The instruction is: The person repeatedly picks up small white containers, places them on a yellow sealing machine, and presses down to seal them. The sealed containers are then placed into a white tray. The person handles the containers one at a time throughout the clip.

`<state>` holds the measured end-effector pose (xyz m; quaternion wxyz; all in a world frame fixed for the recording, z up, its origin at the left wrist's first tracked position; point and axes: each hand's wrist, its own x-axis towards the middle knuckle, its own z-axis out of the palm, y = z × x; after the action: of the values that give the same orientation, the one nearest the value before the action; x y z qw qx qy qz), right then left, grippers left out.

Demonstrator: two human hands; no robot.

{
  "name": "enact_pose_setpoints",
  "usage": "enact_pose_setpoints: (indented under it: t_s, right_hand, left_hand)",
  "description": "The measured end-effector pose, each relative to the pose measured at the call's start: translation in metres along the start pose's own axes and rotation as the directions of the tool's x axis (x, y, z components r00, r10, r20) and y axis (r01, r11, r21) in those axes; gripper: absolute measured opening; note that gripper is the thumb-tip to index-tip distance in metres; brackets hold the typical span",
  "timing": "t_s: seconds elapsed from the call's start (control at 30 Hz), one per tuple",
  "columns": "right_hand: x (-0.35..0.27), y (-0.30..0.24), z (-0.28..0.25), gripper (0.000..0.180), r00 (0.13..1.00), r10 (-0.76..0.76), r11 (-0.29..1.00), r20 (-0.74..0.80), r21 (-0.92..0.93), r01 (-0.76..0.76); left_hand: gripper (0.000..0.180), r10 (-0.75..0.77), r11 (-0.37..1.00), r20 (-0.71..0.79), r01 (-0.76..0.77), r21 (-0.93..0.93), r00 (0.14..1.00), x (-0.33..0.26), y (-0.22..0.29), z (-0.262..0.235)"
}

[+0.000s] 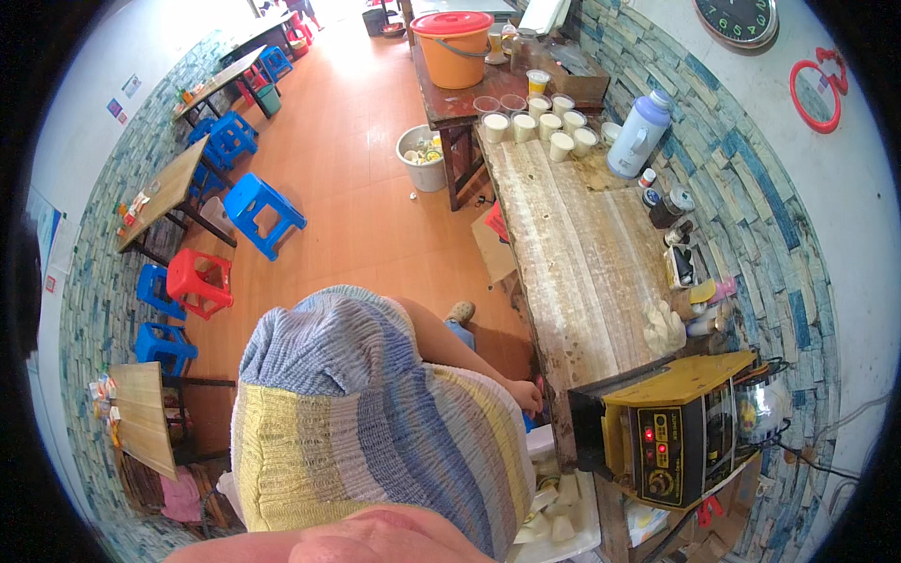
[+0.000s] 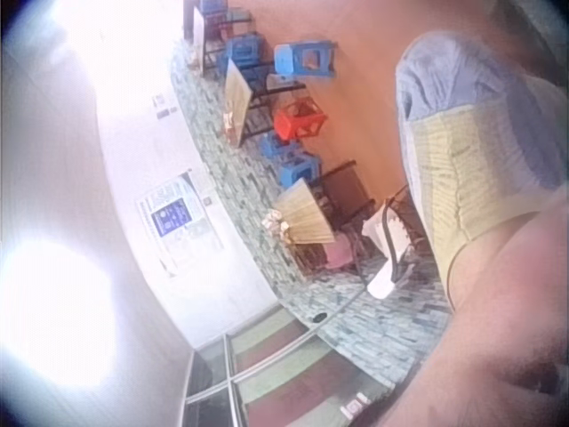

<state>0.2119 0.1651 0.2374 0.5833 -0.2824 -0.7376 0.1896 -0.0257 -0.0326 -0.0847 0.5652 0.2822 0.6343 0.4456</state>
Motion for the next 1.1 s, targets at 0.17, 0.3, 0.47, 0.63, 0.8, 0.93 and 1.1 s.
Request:
enact_pose_setpoints:
  t_s: [0.17, 0.3, 0.47, 0.63, 0.8, 0.93, 1.1]
  right_hand:
    - [0.015, 0.016, -0.012, 0.032, 0.999, 0.039, 0.996, -0.005, -0.079, -0.039]
    - [0.042, 0.025, -0.024, 0.033, 0.999, 0.044, 0.992, 0.008, -0.120, -0.043]
    - [0.100, 0.047, -0.077, 0.036, 0.998, 0.061, 0.966, -0.032, -0.250, -0.067]
    - [0.200, 0.036, -0.098, 0.038, 0.987, 0.161, 0.959, -0.031, -0.233, -0.163]
    - [0.300, 0.068, 0.010, 0.039, 0.991, 0.097, 0.934, -0.097, -0.335, -0.124]
    - [0.333, 0.098, 0.054, 0.050, 0.969, -0.114, 0.875, -0.218, -0.485, -0.007]
    - [0.297, 0.053, 0.044, 0.075, 0.915, -0.305, 0.881, -0.265, -0.444, 0.165]
  left_hand:
    - [0.026, -0.091, 0.995, 0.052, 0.093, -0.023, 0.994, -0.021, 0.045, -0.002]
    - [0.025, -0.050, 0.997, 0.036, 0.052, -0.065, 0.998, 0.022, -0.020, 0.010]
    - [0.023, -0.036, 0.997, 0.051, 0.039, -0.062, 0.998, 0.029, -0.019, 0.018]
    - [0.021, 0.088, 0.990, 0.032, -0.091, 0.109, 0.996, -0.011, 0.053, 0.020]
    - [0.017, -0.005, 1.000, 0.110, 0.007, -0.010, 0.994, 0.001, 0.077, 0.031]
    - [0.023, -0.124, 0.838, 0.248, 0.235, -0.492, 0.961, 0.019, 0.089, 0.043]
    - [0.046, -0.102, 0.454, 0.312, 0.323, -0.830, 0.945, 0.045, 0.118, 0.062]
